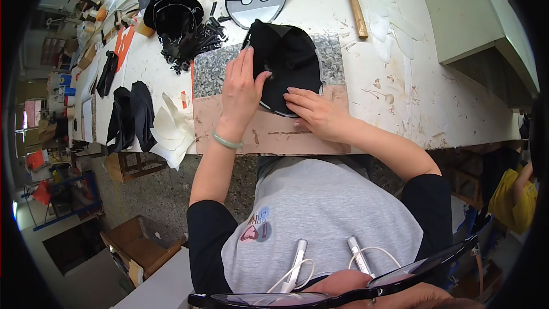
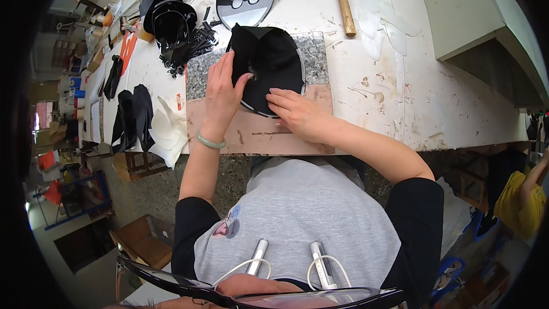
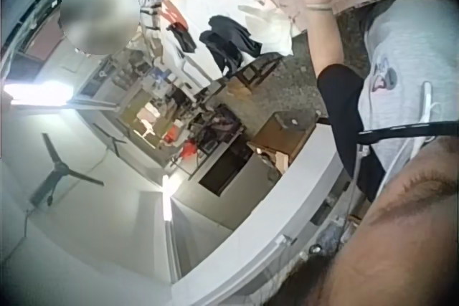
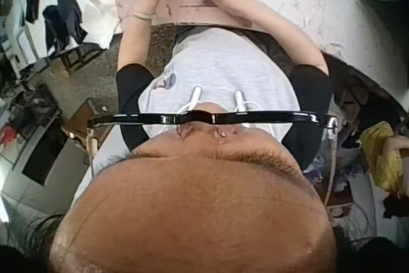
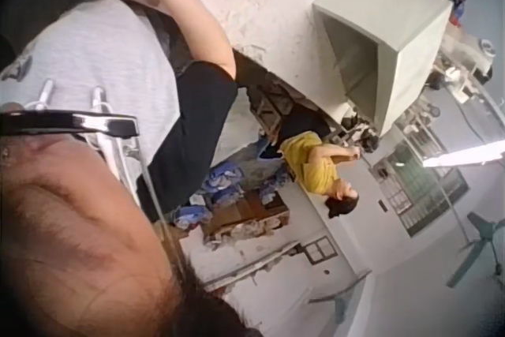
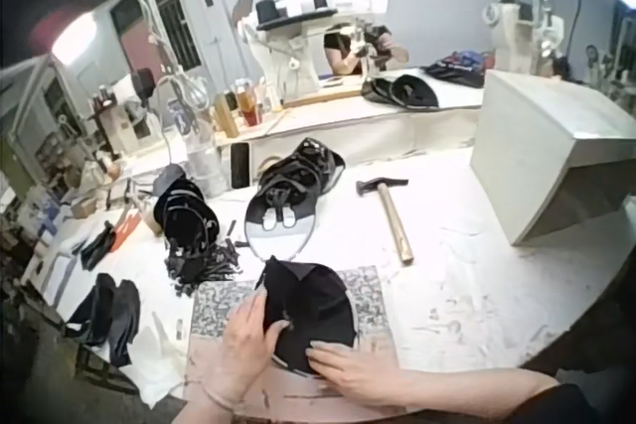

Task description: The person assembles shoe upper components by aligning, folding, and pressing leather panels and internal linings together by hand on a work surface.

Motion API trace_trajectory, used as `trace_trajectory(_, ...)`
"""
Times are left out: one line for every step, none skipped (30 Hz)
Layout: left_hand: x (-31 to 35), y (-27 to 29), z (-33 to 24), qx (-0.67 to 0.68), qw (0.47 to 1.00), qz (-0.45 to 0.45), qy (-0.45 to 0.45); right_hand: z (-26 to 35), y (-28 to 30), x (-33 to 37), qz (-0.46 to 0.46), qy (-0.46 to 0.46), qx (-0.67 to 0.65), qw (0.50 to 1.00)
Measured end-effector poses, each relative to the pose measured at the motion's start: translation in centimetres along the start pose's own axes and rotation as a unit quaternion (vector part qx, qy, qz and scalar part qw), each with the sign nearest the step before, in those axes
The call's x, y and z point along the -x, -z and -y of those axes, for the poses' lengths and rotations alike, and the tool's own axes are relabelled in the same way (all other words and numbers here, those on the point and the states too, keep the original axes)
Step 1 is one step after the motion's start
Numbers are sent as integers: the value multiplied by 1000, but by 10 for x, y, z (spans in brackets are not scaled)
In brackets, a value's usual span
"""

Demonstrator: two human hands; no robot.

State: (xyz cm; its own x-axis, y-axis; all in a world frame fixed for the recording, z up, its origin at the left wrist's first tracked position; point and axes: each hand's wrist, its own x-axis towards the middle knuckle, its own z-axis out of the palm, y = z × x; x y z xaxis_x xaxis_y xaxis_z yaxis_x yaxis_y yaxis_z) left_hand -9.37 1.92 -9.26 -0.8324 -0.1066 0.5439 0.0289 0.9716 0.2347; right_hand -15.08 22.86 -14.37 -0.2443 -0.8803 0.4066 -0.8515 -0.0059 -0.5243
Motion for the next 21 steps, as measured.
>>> trace_trajectory(-1,-2,2,-8,1000,3,22,-2,0,-1,15,5,13,1000)
trace_trajectory(-2,-3,3,-17,999,7,45,-3,0,-2,30,10,26,999)
trace_trajectory(-1,-3,4,-19,999,9,41,-2,4,-5,26,9,25,999)
trace_trajectory(2,-2,6,-12,994,53,99,1,12,-10,58,-14,-4,998)
trace_trajectory(4,-1,10,-6,983,97,156,3,16,-15,91,-35,-34,995)
trace_trajectory(8,-2,16,-10,983,98,155,3,15,-18,88,-34,-37,995)
trace_trajectory(12,-5,25,-56,979,127,148,2,14,-21,91,-16,-5,996)
trace_trajectory(12,-5,32,-102,972,156,141,2,13,-25,94,3,26,995)
trace_trajectory(8,-3,38,-108,971,159,140,3,11,-30,90,5,21,996)
trace_trajectory(0,-1,44,98,942,166,273,4,10,-35,88,6,47,995)
trace_trajectory(-3,2,48,298,856,162,390,4,8,-38,86,7,73,994)
trace_trajectory(-4,5,50,292,858,162,391,2,7,-40,82,9,69,994)
trace_trajectory(-5,8,51,350,825,179,405,-2,6,-41,87,7,52,995)
trace_trajectory(-6,10,53,407,789,195,417,-5,5,-42,92,5,36,995)
trace_trajectory(0,9,57,402,790,192,421,-6,4,-43,92,13,29,995)
trace_trajectory(7,6,64,299,865,181,359,-6,3,-43,90,17,25,995)
trace_trajectory(13,4,69,189,923,167,291,-6,2,-43,91,20,28,995)
trace_trajectory(10,5,63,188,923,170,290,-8,2,-43,91,20,32,995)
trace_trajectory(6,9,53,112,949,167,241,-9,1,-43,90,19,30,995)
trace_trajectory(3,10,46,36,968,164,189,-11,0,-43,90,12,27,995)
trace_trajectory(4,10,44,33,967,164,190,-11,-1,-43,92,7,23,996)
